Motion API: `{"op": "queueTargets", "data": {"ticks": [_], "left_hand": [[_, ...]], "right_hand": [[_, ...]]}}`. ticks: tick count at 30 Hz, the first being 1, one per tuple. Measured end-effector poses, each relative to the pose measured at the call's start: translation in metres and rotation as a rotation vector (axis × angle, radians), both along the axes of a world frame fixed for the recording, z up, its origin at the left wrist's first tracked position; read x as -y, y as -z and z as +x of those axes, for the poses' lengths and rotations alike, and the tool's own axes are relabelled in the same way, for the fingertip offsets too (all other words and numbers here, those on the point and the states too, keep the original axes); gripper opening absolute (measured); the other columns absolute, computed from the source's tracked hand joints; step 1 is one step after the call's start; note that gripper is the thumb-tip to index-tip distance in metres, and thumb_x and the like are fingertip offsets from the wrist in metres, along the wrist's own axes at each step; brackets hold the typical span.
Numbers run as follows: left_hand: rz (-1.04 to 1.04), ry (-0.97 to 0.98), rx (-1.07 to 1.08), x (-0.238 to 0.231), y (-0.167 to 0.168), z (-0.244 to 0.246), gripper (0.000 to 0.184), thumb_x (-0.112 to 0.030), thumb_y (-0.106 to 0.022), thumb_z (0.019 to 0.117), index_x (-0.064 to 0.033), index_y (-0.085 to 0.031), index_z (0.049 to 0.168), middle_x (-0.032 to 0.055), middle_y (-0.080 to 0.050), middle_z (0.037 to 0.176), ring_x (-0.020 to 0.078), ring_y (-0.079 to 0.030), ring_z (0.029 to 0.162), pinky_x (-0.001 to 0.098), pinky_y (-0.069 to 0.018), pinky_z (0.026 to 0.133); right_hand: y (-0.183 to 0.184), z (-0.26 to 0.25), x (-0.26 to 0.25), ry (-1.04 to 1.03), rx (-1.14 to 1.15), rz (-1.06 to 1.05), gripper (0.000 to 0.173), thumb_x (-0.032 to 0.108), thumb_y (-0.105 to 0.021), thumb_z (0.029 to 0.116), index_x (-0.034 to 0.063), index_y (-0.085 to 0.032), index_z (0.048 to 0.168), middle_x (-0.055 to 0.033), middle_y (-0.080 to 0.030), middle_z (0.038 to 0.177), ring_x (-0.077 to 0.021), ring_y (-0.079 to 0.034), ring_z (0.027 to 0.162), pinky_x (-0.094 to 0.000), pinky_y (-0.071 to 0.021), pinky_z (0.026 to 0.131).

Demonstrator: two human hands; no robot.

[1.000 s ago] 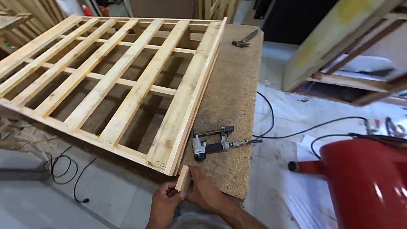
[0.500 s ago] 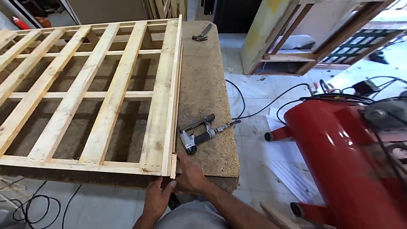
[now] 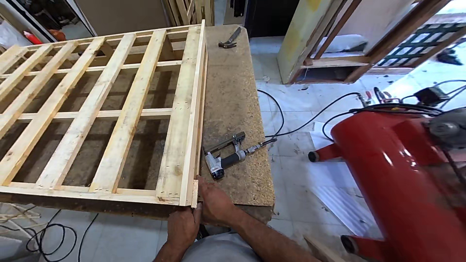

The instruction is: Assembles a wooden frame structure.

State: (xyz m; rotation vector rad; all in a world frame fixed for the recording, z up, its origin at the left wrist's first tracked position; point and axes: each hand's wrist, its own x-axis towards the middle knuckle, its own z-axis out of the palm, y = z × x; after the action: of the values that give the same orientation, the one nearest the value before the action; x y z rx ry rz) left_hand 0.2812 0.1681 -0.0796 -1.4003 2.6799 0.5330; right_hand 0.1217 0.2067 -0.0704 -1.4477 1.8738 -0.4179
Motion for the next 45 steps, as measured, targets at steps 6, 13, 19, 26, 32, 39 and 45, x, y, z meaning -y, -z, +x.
{"op": "queueTargets", "data": {"ticks": [6, 13, 19, 26, 32, 39, 45], "left_hand": [[-0.143, -0.025, 0.042, -0.001, 0.006, -0.005, 0.075, -0.052, -0.024, 0.1050, 0.0020, -0.075, 0.096, 0.0205, -0.075, 0.087, 0.0391, -0.075, 0.089, 0.0565, -0.0595, 0.074], [-0.203, -0.049, -0.036, 0.000, 0.010, -0.009, 0.070, -0.048, -0.028, 0.1047, 0.0014, -0.075, 0.088, 0.0196, -0.074, 0.080, 0.0381, -0.076, 0.081, 0.0551, -0.0596, 0.067], [-0.169, -0.062, 0.006, 0.001, 0.002, -0.012, 0.061, -0.044, -0.038, 0.1024, 0.0023, -0.075, 0.088, 0.0212, -0.075, 0.086, 0.0391, -0.076, 0.088, 0.0559, -0.0593, 0.073], [-0.015, -0.165, 0.261, 0.004, -0.005, -0.014, 0.081, -0.070, -0.029, 0.0993, -0.0043, -0.071, 0.121, 0.0182, -0.072, 0.120, 0.0345, -0.070, 0.112, 0.0538, -0.0563, 0.091], [-0.213, -0.160, 0.215, -0.003, 0.004, -0.021, 0.067, -0.058, -0.036, 0.1003, -0.0060, -0.076, 0.111, 0.0164, -0.076, 0.105, 0.0340, -0.075, 0.099, 0.0530, -0.0599, 0.076], [-0.321, -0.146, 0.005, 0.002, 0.015, -0.017, 0.060, -0.052, -0.046, 0.0967, -0.0018, -0.077, 0.104, 0.0183, -0.077, 0.096, 0.0366, -0.076, 0.091, 0.0554, -0.0603, 0.071], [-0.328, -0.119, -0.051, 0.001, 0.015, -0.016, 0.057, -0.049, -0.050, 0.0977, 0.0012, -0.076, 0.103, 0.0205, -0.076, 0.096, 0.0381, -0.076, 0.091, 0.0554, -0.0605, 0.073]], "right_hand": [[-0.001, -0.001, 0.005, -0.067, -0.040, -0.046, 0.085, 0.016, -0.067, 0.0902, -0.0024, -0.022, 0.160, -0.0221, -0.046, 0.156, -0.0341, -0.051, 0.139, -0.0494, -0.0360, 0.119], [0.010, -0.001, 0.007, -0.080, -0.036, -0.092, 0.082, 0.020, -0.064, 0.0945, -0.0026, -0.021, 0.161, -0.0201, -0.035, 0.164, -0.0299, -0.042, 0.148, -0.0490, -0.0321, 0.122], [0.009, 0.010, -0.004, 0.020, -0.021, 0.067, 0.074, 0.020, -0.056, 0.1015, -0.0002, -0.019, 0.162, -0.0224, -0.029, 0.165, -0.0359, -0.046, 0.144, -0.0506, -0.0393, 0.117], [0.017, 0.018, -0.006, -0.022, -0.086, 0.153, 0.044, 0.031, -0.059, 0.0970, 0.0040, -0.056, 0.132, -0.0187, -0.065, 0.125, -0.0372, -0.066, 0.112, -0.0559, -0.0543, 0.090], [0.030, 0.016, -0.005, -0.029, -0.001, 0.134, 0.052, 0.038, -0.065, 0.0928, 0.0078, -0.050, 0.132, -0.0163, -0.067, 0.115, -0.0358, -0.069, 0.103, -0.0570, -0.0563, 0.083], [0.022, 0.007, 0.004, -0.141, -0.002, 0.210, 0.041, 0.021, -0.057, 0.1009, 0.0047, -0.044, 0.137, -0.0227, -0.067, 0.111, -0.0432, -0.069, 0.103, -0.0622, -0.0553, 0.085], [0.016, -0.007, 0.002, -0.123, 0.055, 0.131, 0.031, 0.020, -0.053, 0.1028, 0.0050, -0.054, 0.130, -0.0213, -0.067, 0.117, -0.0411, -0.067, 0.109, -0.0625, -0.0538, 0.089]]}}
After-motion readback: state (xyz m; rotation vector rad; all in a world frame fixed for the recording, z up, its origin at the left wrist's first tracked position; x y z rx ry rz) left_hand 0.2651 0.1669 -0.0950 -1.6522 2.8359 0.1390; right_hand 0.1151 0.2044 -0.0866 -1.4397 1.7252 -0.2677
